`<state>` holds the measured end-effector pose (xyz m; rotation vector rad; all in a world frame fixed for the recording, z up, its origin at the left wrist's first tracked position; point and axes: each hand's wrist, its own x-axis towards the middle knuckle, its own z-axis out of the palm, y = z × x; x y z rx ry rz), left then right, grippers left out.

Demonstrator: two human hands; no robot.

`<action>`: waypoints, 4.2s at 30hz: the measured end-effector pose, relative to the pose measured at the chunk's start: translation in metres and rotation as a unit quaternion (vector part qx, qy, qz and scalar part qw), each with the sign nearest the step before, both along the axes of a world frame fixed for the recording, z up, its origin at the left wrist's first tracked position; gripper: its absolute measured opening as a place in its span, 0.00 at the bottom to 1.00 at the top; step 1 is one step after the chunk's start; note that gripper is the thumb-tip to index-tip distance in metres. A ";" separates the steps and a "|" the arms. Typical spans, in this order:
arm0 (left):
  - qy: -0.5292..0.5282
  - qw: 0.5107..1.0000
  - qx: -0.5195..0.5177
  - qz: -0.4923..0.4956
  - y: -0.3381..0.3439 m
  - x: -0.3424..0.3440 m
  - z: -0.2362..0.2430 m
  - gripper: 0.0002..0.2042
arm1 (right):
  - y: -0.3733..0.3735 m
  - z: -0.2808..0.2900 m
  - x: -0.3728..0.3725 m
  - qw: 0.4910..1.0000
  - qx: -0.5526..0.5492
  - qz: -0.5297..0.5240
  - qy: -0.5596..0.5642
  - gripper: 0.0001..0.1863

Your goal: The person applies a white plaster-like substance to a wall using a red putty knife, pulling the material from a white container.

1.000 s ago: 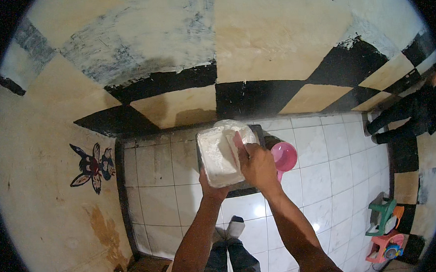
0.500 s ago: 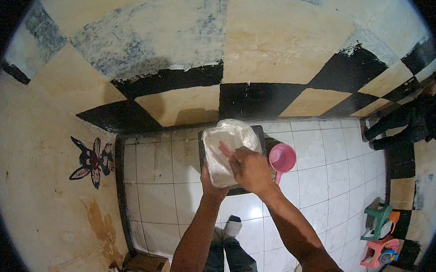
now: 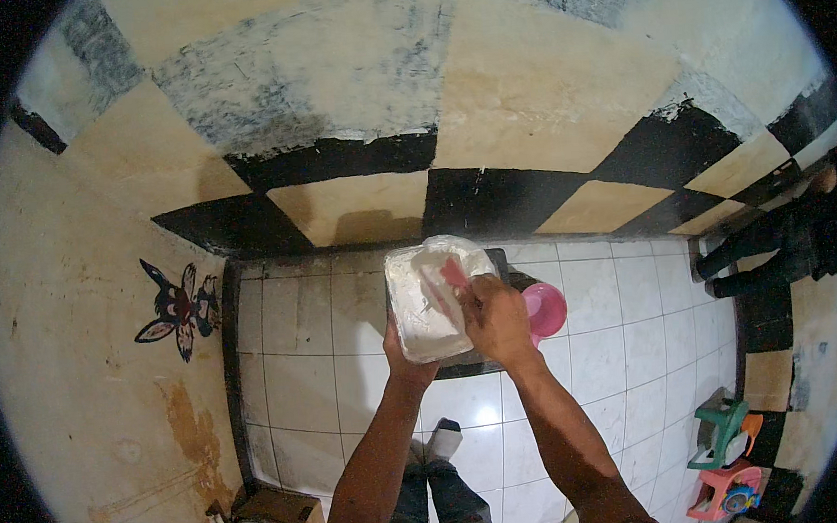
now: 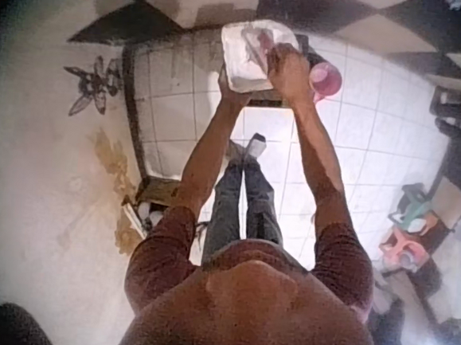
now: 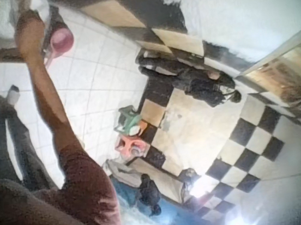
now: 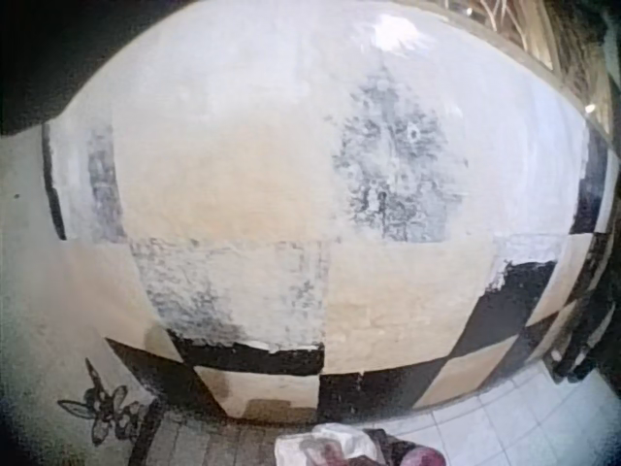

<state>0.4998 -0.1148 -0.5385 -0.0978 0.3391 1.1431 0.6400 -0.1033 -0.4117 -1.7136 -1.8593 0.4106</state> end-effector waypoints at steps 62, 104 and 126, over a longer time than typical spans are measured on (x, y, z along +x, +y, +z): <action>0.116 0.992 0.049 0.025 -0.009 0.012 0.018 0.26 | -0.022 -0.018 -0.022 0.998 0.003 -0.008 -0.063 0.08; -0.018 0.998 -0.013 0.060 -0.073 -0.044 0.095 0.23 | -0.062 0.117 -0.059 0.995 -0.051 -0.084 0.029 0.11; 0.211 0.970 0.098 0.066 -0.102 -0.288 0.300 0.30 | -0.060 0.331 -0.311 0.988 -0.005 0.152 -0.026 0.12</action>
